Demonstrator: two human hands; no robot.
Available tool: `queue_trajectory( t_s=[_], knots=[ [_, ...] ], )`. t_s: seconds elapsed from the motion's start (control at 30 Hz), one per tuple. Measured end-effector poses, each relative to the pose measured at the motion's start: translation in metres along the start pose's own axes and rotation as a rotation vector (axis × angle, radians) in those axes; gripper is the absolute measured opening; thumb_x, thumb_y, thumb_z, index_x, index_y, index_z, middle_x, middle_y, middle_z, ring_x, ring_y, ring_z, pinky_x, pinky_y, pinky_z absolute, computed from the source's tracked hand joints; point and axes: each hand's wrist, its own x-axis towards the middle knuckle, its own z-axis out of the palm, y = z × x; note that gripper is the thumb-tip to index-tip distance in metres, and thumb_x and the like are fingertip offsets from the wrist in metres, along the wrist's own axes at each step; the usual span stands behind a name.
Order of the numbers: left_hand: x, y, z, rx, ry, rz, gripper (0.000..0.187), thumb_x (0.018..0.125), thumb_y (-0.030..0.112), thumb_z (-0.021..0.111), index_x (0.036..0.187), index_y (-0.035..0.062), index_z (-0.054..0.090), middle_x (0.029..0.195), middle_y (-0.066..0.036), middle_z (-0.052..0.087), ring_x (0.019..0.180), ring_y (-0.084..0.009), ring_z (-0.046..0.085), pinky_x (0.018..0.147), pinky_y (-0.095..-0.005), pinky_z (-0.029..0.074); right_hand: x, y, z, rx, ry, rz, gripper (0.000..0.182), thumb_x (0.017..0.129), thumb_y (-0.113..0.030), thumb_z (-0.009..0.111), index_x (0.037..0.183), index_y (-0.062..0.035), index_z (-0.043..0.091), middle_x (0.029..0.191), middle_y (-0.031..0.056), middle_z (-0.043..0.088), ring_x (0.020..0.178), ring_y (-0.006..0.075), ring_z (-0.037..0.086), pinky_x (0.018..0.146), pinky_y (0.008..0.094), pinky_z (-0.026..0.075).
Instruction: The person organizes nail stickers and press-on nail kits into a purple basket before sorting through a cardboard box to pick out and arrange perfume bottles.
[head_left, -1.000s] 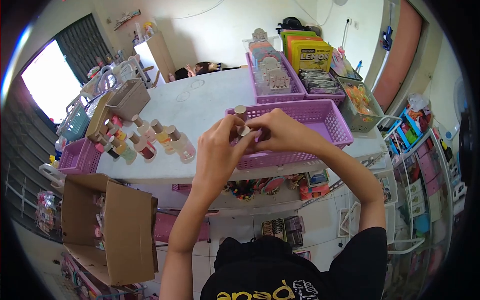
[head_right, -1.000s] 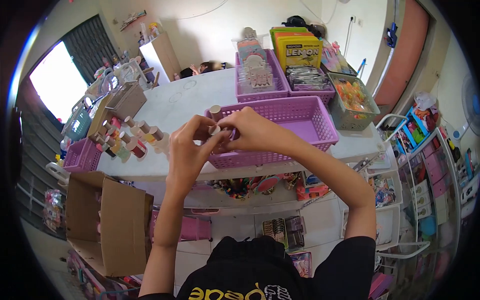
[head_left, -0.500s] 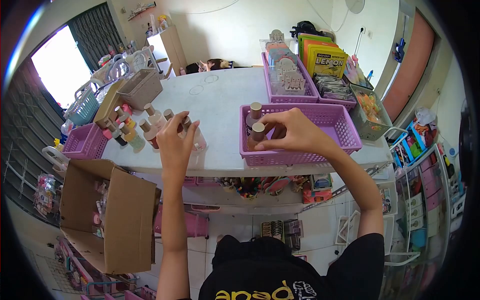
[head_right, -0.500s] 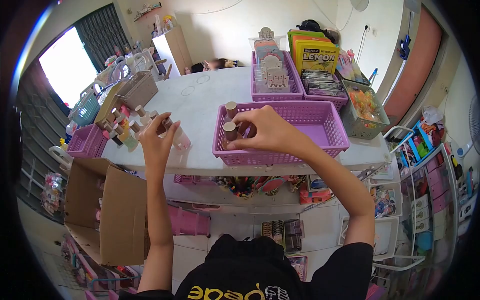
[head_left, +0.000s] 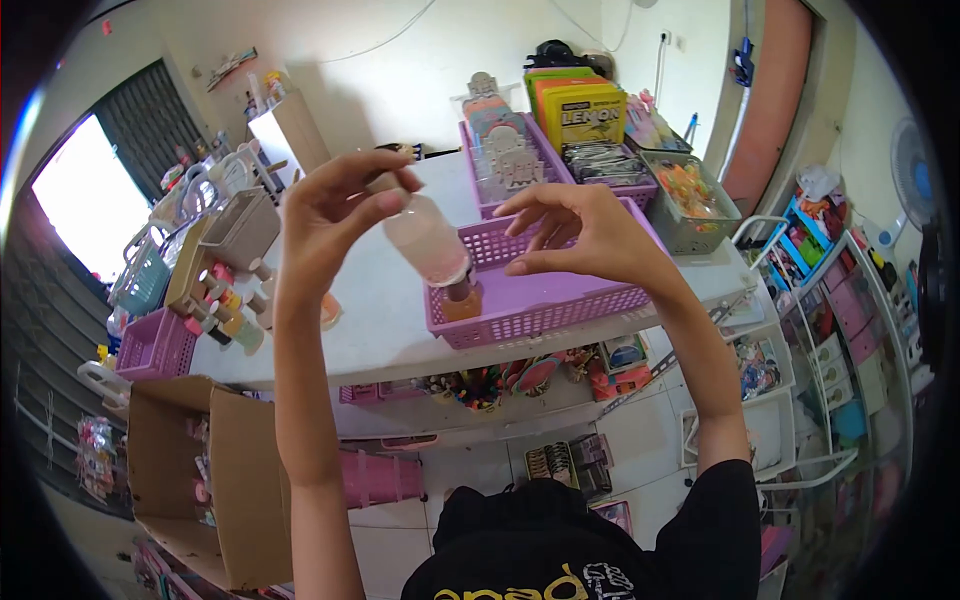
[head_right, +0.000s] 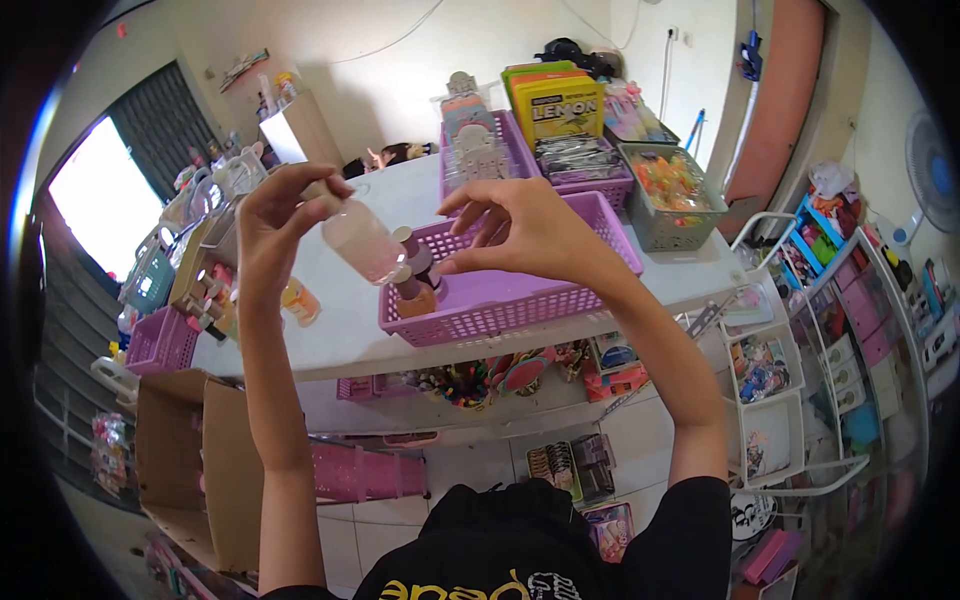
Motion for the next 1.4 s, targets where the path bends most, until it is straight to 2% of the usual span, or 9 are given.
queue_trajectory(
  t_s=[0.2,0.4,0.73,0.8,0.87,0.97,1.03,1.13,1.4],
  knots=[
    [0.029,-0.036,0.038,-0.09,-0.416,-0.093,0.022,0.073,0.002,0.061,0.094,-0.0021,0.056,0.091,-0.009,0.058,0.089,-0.0162,0.056,0.081,-0.0297,0.047,0.001,0.015,-0.001,-0.118,0.047,-0.149,0.056,0.06,-0.025,0.075,0.105,-0.0036,0.05,0.085,0.0096,0.06,0.074,0.0157,0.059,0.065,0.0255,0.048],
    [0.028,-0.059,0.048,0.163,-0.603,-0.109,0.024,0.071,0.005,0.063,0.093,-0.0003,0.056,0.09,-0.006,0.058,0.087,-0.0138,0.056,0.08,-0.0306,0.048,0.017,0.043,0.009,-0.161,-0.028,0.011,0.037,0.057,-0.018,0.073,0.083,0.004,0.058,0.067,0.0145,0.06,0.065,0.022,0.061,0.061,0.0299,0.048],
    [0.024,-0.072,0.036,0.463,-0.647,0.057,0.027,0.068,0.002,0.062,0.094,0.0018,0.056,0.085,-0.009,0.062,0.083,-0.0182,0.06,0.074,-0.0287,0.047,0.025,0.046,0.028,-0.309,-0.066,0.038,0.033,0.058,-0.011,0.072,0.084,0.0042,0.057,0.069,0.0144,0.061,0.064,0.0195,0.061,0.06,0.0277,0.047],
    [0.019,-0.07,0.034,0.471,-0.614,0.041,0.028,0.068,0.003,0.061,0.096,0.0021,0.056,0.09,-0.01,0.061,0.078,-0.0196,0.06,0.073,-0.0292,0.046,0.024,0.047,0.029,-0.339,-0.018,0.107,0.035,0.057,-0.011,0.073,0.084,0.0049,0.056,0.069,0.015,0.06,0.064,0.0196,0.061,0.059,0.0281,0.047],
    [0.01,-0.048,0.029,0.615,-0.384,0.023,0.031,0.066,0.006,0.062,0.096,0.0014,0.055,0.096,-0.013,0.059,0.089,-0.0284,0.055,0.079,-0.0342,0.042,0.021,0.051,0.029,-0.317,-0.021,0.072,0.035,0.057,-0.011,0.073,0.084,0.0048,0.057,0.069,0.0146,0.06,0.065,0.0196,0.061,0.06,0.0279,0.047],
    [-0.01,-0.021,-0.013,0.933,-0.041,0.181,0.029,0.069,0.012,0.063,0.095,0.0027,0.055,0.097,-0.012,0.057,0.093,-0.0287,0.051,0.082,-0.035,0.04,0.02,0.05,0.029,-0.275,-0.005,0.083,0.036,0.056,-0.011,0.073,0.084,0.0045,0.057,0.07,0.0138,0.061,0.065,0.0192,0.061,0.061,0.0273,0.047],
    [-0.027,-0.007,-0.05,1.118,0.063,-0.072,0.032,0.067,0.015,0.065,0.096,0.004,0.055,0.096,-0.011,0.056,0.092,-0.0269,0.052,0.08,-0.0346,0.041,0.018,0.045,0.025,-0.248,0.011,0.106,0.034,0.058,-0.01,0.072,0.086,0.0036,0.058,0.073,0.0121,0.062,0.067,0.0174,0.061,0.063,0.0255,0.048],
    [-0.046,-0.001,-0.075,1.242,0.069,-0.457,0.029,0.066,0.016,0.065,0.091,0.0016,0.057,0.088,-0.012,0.059,0.073,-0.0282,0.058,0.069,-0.0351,0.046,0.016,0.037,0.023,-0.158,0.108,0.117,0.03,0.061,-0.008,0.07,0.086,0.0032,0.058,0.074,0.0115,0.062,0.07,0.0163,0.062,0.064,0.0246,0.049],
    [-0.056,-0.027,-0.107,1.095,-0.128,-0.445,0.022,0.068,0.01,0.059,0.085,-0.0046,0.057,0.075,-0.02,0.059,0.069,-0.0302,0.059,0.065,-0.0336,0.046,0.011,0.02,0.023,-0.127,0.122,0.162,0.025,0.067,-0.008,0.068,0.088,0.0005,0.059,0.075,0.0094,0.064,0.069,0.0134,0.062,0.063,0.0227,0.049]
  ],
)
